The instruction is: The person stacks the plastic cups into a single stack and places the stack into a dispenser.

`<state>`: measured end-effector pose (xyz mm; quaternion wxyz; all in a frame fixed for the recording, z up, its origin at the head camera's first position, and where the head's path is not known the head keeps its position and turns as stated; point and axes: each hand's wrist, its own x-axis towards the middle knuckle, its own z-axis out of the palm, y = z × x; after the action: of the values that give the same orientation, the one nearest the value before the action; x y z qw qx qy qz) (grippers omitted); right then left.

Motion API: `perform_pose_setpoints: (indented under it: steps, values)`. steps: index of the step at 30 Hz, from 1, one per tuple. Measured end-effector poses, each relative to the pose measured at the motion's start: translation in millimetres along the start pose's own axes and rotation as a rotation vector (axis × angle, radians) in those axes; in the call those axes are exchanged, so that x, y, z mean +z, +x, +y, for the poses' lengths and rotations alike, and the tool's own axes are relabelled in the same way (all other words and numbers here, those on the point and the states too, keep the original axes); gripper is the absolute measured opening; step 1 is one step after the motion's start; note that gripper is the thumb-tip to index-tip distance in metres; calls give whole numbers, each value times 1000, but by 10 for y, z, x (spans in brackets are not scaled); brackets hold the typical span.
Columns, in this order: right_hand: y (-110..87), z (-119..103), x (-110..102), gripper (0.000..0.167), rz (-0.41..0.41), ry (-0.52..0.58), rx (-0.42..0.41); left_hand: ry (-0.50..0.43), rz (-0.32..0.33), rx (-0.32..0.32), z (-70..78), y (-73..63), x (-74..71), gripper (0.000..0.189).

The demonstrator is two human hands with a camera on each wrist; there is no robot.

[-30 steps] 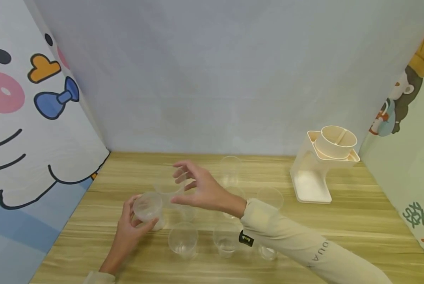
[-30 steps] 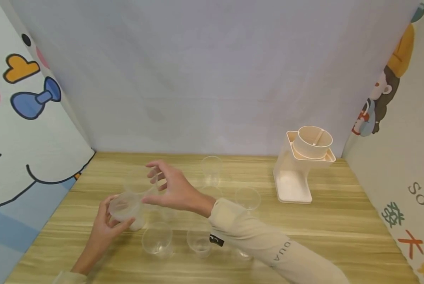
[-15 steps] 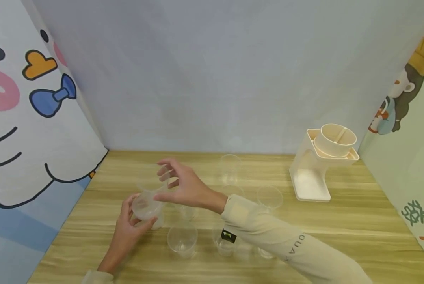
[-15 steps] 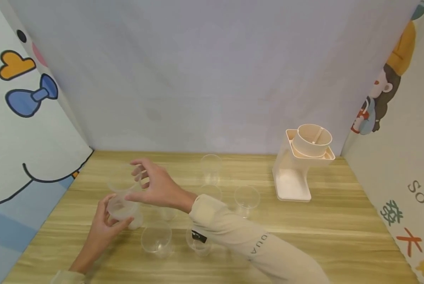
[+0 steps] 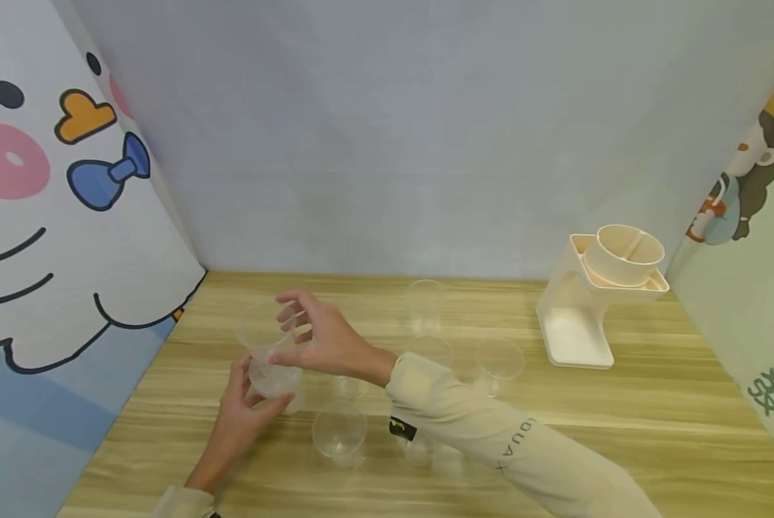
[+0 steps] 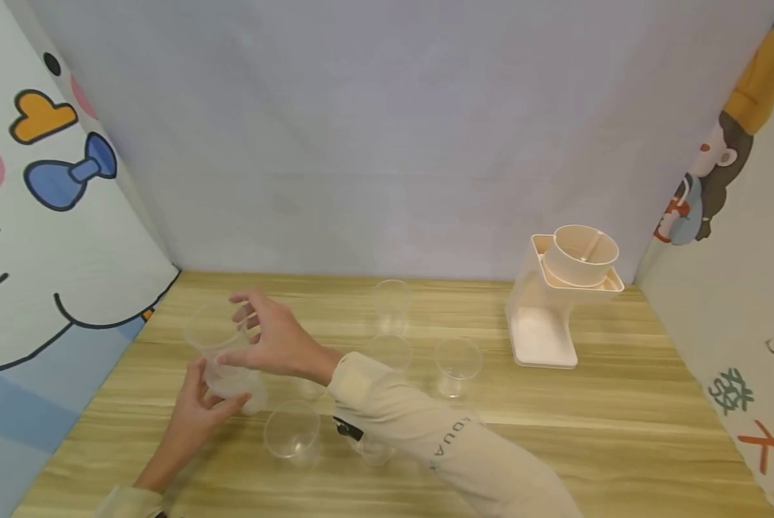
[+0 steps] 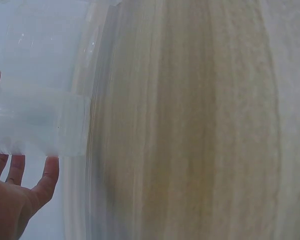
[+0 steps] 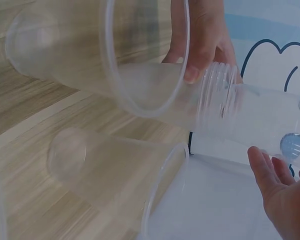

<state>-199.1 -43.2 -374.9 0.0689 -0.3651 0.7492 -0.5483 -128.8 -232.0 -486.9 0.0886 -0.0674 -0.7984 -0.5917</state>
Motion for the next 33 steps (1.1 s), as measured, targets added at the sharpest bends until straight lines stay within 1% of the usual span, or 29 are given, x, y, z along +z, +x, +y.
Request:
perform_pose_setpoints:
  steps: [3,8,12,16,21,24,29,33]
  values:
    - [3,12,26,70,-17,-9,10,-5,6,5,-2,11,5,75]
    - [-6,40,55,70,-58,-27,28,-16,15,-9,14,21,13,72]
    - [-20,69,71,71,-91,-53,44,-35,8,-12,23,24,17,71]
    - [-29,95,95,73,-115,-100,62,-34,1,-13,19,22,19,71]
    - [-30,86,109,74,-124,-196,89,-28,1,-18,16,28,26,72]
    - [-31,74,107,73,-128,-234,101,-19,3,-15,21,31,29,75]
    - [-38,80,108,70,-138,-290,82,9,3,-9,20,23,24,81]
    - [-41,95,109,64,-138,-317,75,-1,0,-8,7,17,22,80]
